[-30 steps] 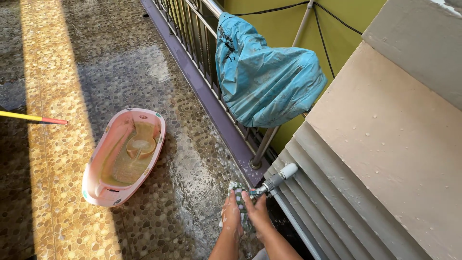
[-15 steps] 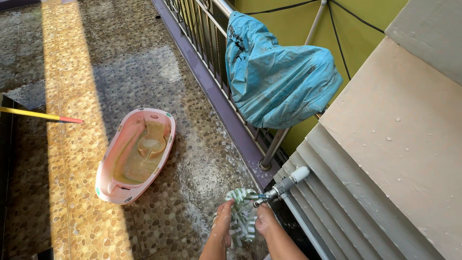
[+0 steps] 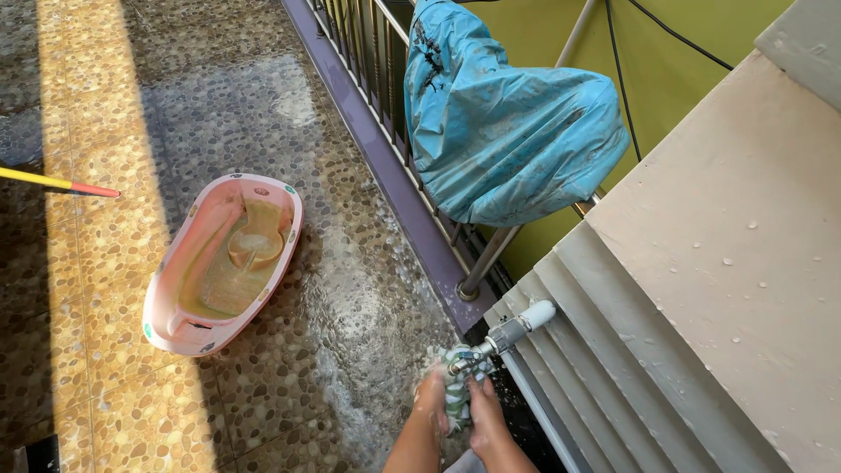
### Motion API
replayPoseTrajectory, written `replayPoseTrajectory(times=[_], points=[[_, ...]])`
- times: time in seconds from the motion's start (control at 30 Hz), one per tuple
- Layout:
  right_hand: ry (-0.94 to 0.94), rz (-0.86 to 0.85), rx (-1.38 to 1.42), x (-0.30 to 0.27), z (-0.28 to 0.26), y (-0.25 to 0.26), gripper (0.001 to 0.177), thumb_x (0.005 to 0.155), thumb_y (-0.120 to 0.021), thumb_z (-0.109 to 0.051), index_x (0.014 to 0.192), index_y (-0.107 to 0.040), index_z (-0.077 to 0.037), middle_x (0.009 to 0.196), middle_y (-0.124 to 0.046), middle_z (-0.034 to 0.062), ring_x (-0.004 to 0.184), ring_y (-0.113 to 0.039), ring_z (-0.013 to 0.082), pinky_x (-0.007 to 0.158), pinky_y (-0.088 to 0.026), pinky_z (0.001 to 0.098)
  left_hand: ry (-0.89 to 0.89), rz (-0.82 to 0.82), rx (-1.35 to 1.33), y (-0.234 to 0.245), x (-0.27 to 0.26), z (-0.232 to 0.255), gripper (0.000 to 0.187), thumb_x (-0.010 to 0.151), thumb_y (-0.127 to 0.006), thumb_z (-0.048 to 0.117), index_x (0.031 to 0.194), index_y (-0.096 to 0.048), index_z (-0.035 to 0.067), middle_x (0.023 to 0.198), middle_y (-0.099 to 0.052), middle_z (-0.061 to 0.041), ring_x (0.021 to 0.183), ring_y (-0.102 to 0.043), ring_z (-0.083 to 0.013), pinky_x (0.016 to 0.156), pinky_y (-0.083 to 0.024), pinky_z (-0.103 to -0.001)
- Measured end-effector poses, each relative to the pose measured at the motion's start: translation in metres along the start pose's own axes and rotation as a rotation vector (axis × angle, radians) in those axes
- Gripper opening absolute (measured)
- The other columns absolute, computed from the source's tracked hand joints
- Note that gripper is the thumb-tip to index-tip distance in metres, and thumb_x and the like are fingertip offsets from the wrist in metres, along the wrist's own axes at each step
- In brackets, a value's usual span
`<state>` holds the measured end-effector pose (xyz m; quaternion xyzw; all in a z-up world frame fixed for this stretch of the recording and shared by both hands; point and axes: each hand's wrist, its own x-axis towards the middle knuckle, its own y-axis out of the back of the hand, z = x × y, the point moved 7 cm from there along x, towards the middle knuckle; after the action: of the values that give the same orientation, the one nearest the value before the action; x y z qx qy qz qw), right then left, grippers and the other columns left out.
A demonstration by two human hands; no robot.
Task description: Hand-washing a piece of clothing at an outdoor faucet and preparing to hang it on a rack.
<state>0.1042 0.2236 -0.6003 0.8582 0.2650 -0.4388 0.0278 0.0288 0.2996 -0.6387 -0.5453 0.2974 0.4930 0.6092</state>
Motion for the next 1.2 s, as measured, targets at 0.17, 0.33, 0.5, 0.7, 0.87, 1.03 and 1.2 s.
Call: replayPoseTrajectory(times=[0.17, 0.33, 0.5, 0.7, 0.87, 1.03, 1.2], points=[[-0.060, 0.044, 0.253, 0.023, 0.001, -0.022, 0.022, 0.100, -0.050, -0.027, 0.119, -0.061, -0.022, 0.105, -0.068, 0.0064, 0.099, -0.064, 0.0271, 0.081, -0.054, 0.0487, -0.405, 0.221, 0.785, 0.049, 0.084, 0.016, 0.054, 0.102, -0.062, 0.057, 0.119, -0.057, 0.006, 0.121, -0.045, -0.016, 0.107, -0.038, -0.0293, 0.087, -0.035, -0.039], [-0.018, -0.041, -0.161, 0.022, 0.008, -0.055, 0.031, 0.090, -0.069, -0.027, 0.114, -0.071, -0.009, 0.105, -0.074, 0.0113, 0.094, -0.068, 0.0261, 0.079, -0.054, 0.0441, -0.593, 0.489, 0.633, 0.062, 0.036, 0.046, 0.068, 0.092, -0.057, 0.061, 0.125, -0.065, 0.002, 0.125, -0.065, -0.025, 0.113, -0.061, -0.0384, 0.098, -0.047, -0.047], [0.036, 0.184, -0.605, 0.052, 0.013, -0.027, 0.044, 0.092, -0.066, -0.041, 0.107, -0.077, -0.001, 0.098, -0.077, 0.0185, 0.084, -0.068, 0.0258, 0.073, -0.053, 0.0444, -0.458, 0.417, 0.485, 0.048, 0.018, 0.040, 0.080, 0.095, -0.043, 0.069, 0.124, -0.071, 0.000, 0.119, -0.073, -0.022, 0.106, -0.068, -0.0346, 0.095, -0.050, -0.045], [-0.211, -0.054, 0.161, 0.082, 0.021, 0.007, 0.030, 0.094, -0.055, -0.023, 0.111, -0.070, -0.003, 0.098, -0.074, 0.0160, 0.085, -0.070, 0.0329, 0.077, -0.057, 0.0514, -0.077, 0.131, 0.279, 0.025, 0.000, 0.024, 0.069, 0.089, -0.067, 0.059, 0.114, -0.071, -0.005, 0.110, -0.074, -0.023, 0.094, -0.068, -0.0360, 0.074, -0.056, -0.054], [-0.045, 0.097, -0.305, -0.001, -0.058, -0.018, 0.023, 0.098, -0.051, -0.030, 0.117, -0.059, -0.021, 0.113, -0.071, 0.0013, 0.104, -0.065, 0.0215, 0.079, -0.047, 0.0457, -0.189, 0.366, 0.023, 0.074, 0.041, 0.017, 0.053, 0.091, -0.076, 0.033, 0.126, -0.053, 0.001, 0.110, -0.070, -0.025, 0.088, -0.071, -0.0370, 0.067, -0.058, -0.056], [-0.136, -0.026, -0.454, 0.020, -0.012, -0.020, 0.026, 0.098, -0.063, -0.036, 0.122, -0.063, -0.023, 0.111, -0.063, -0.0013, 0.099, -0.057, 0.0182, 0.080, -0.049, 0.0426, -0.187, 0.202, -0.031, 0.051, -0.002, 0.035, 0.053, 0.096, -0.066, 0.043, 0.130, -0.059, 0.003, 0.114, -0.071, -0.019, 0.092, -0.071, -0.0356, 0.079, -0.059, -0.054], [0.134, -0.050, -0.345, 0.102, 0.024, 0.010, 0.029, 0.093, -0.063, -0.023, 0.106, -0.079, -0.003, 0.091, -0.073, 0.0040, 0.080, -0.062, 0.0159, 0.071, -0.049, 0.0348, -0.196, 0.116, 0.007, 0.066, -0.021, 0.063, 0.050, 0.097, -0.062, 0.046, 0.128, -0.061, 0.006, 0.117, -0.072, -0.014, 0.101, -0.070, -0.0322, 0.089, -0.055, -0.051]])
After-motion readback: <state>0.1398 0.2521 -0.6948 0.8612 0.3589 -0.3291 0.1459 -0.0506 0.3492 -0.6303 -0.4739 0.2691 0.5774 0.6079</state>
